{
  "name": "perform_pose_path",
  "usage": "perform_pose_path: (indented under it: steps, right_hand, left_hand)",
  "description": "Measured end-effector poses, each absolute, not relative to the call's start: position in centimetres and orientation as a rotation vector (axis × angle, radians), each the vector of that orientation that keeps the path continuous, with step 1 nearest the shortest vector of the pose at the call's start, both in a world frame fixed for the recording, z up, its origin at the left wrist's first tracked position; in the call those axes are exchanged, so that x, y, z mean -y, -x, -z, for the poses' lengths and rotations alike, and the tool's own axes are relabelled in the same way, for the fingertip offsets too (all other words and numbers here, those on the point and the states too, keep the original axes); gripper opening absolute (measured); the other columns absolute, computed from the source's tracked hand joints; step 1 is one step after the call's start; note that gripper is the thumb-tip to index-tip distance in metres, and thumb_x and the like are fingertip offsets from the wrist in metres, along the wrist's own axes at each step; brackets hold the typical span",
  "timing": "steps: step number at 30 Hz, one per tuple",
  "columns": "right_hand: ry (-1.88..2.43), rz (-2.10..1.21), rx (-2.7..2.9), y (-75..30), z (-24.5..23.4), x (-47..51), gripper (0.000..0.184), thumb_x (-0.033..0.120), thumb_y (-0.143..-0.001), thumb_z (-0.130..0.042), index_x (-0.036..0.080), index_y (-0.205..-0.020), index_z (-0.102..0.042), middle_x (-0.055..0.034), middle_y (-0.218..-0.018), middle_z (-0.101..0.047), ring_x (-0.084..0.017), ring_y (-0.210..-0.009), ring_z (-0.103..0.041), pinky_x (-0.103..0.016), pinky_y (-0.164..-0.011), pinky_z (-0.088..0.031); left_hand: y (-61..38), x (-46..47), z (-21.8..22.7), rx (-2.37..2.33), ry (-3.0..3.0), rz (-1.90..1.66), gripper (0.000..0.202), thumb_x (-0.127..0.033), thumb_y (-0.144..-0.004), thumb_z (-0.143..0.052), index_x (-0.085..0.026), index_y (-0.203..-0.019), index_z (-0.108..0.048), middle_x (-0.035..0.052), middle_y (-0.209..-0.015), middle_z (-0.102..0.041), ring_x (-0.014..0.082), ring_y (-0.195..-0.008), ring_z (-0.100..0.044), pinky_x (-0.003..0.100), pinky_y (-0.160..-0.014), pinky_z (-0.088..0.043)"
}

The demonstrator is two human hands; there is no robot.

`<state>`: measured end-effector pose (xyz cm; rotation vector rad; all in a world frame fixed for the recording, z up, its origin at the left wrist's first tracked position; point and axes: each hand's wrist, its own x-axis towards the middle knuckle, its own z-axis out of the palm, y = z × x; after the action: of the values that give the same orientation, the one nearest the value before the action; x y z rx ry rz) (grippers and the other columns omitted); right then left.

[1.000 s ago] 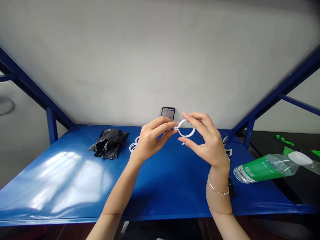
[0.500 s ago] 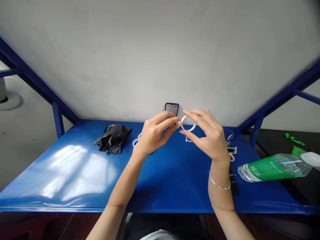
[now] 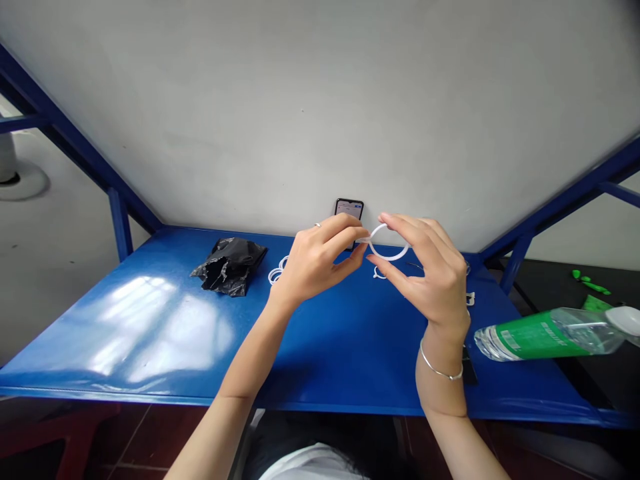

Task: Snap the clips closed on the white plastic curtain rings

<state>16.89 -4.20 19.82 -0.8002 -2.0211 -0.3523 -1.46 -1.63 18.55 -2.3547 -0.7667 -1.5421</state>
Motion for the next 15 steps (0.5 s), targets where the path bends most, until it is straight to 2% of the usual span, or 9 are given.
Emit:
perform_pose_path:
  steps: [8, 15]
  right_hand:
    - [0.749, 0.395, 2.045, -16.72, -20.41, 5.13, 0.052, 0.018, -0.088, -0.063, 0.026, -0.138, -0.048, -0.0089, -0.121, -0.067, -0.026, -0.104, -0.066, -0.043, -0.087, -0.055]
    - [0.722, 0.359, 2.023, -16.68, -19.92, 4.59, 0.045, 0.023, -0.087, -0.066, 0.027, -0.130, -0.054, -0.0076, -0.116, -0.069, -0.024, -0.097, -0.068, -0.040, -0.083, -0.056]
  left_hand:
    - [1.20, 1.74, -18.59, 0.669, 2.228, 1.559, 0.008, -0.012, -0.088, -0.053, -0.019, -0.087, -0.057, -0.0008, -0.081, -0.066, 0.0063, -0.068, -0.061, 0.016, -0.059, -0.047]
    - [1.76, 1.90, -18.72, 0.646, 2.265, 1.561, 0.009, -0.011, -0.086, -0.053, -0.019, -0.082, -0.055, -0.0016, -0.078, -0.063, 0.0062, -0.066, -0.058, 0.016, -0.057, -0.043]
